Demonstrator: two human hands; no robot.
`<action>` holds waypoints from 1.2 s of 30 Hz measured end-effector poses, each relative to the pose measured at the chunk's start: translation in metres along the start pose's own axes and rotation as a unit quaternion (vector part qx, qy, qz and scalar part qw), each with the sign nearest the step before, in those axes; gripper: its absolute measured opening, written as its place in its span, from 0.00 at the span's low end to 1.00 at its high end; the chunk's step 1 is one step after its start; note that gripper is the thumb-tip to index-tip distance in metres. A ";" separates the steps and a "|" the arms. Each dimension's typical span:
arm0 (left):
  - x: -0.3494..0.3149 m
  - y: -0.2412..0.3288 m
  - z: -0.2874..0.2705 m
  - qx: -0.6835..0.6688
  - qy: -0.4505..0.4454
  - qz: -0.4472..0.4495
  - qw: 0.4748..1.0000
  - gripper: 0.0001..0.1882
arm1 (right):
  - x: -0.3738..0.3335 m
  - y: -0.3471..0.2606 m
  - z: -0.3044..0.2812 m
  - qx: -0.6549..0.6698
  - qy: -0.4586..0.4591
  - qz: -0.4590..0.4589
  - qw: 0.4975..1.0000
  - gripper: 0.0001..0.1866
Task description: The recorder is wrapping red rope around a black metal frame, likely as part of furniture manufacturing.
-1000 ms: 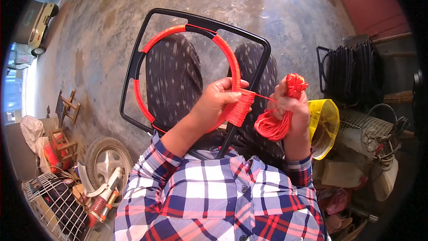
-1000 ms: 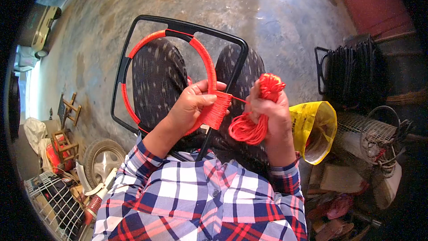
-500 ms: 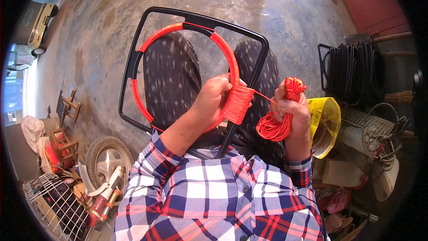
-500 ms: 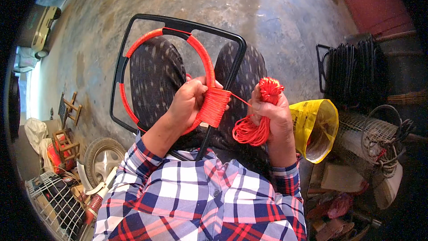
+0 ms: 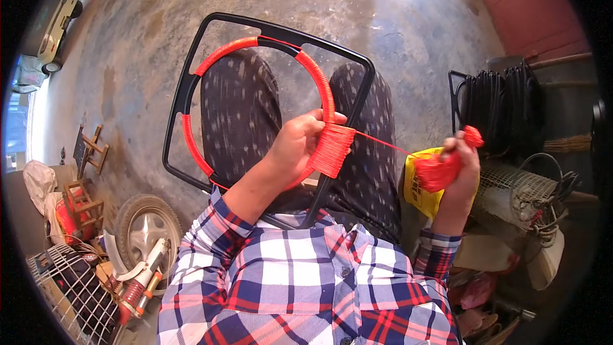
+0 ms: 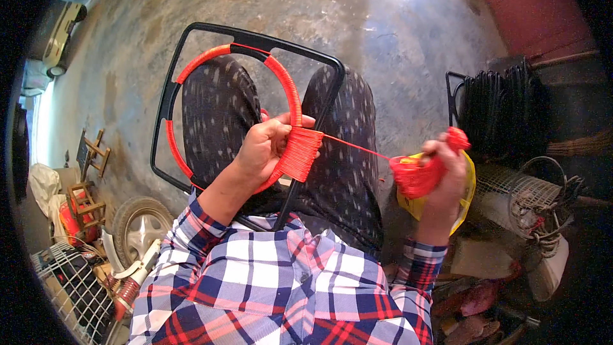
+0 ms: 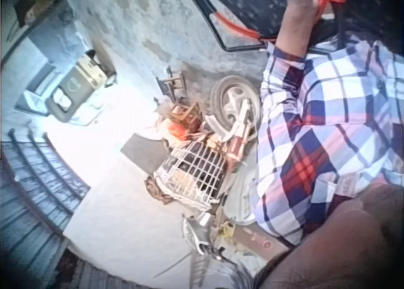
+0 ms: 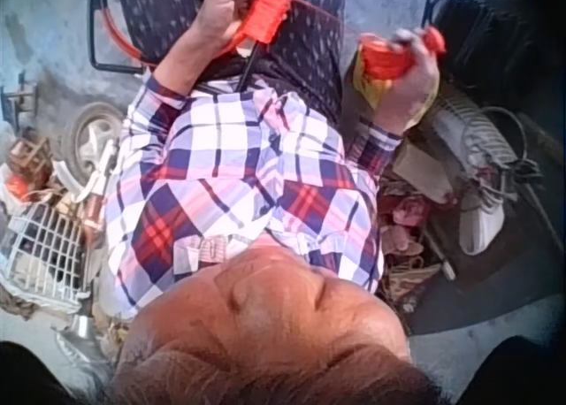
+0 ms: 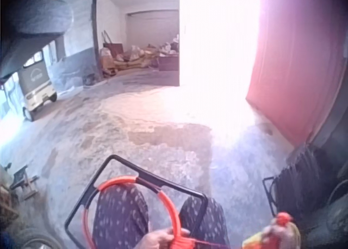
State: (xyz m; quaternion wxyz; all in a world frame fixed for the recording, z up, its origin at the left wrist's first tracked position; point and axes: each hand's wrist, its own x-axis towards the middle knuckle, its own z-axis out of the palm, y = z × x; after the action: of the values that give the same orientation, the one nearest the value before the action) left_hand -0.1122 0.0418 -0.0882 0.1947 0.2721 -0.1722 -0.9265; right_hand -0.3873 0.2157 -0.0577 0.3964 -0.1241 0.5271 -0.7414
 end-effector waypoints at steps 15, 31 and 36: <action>0.000 0.003 0.007 -0.024 -0.001 0.024 0.999 0.24 | -0.028 0.003 -0.012 -0.083 -0.097 -0.005 0.992 0.22; 0.000 -0.003 0.002 -0.049 -0.016 0.037 0.998 0.23 | 0.002 0.046 0.097 -0.199 -0.251 0.003 0.947 0.36; -0.003 -0.010 0.003 0.148 0.127 0.259 0.946 0.14 | 0.010 0.038 0.102 -0.149 -0.154 -0.107 0.971 0.35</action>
State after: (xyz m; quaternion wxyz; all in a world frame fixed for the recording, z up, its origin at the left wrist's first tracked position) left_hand -0.1142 0.0522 -0.0885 0.4057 0.3590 -0.3460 -0.7661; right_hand -0.3152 0.1342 -0.0511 0.3681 -0.3504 0.5478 -0.6646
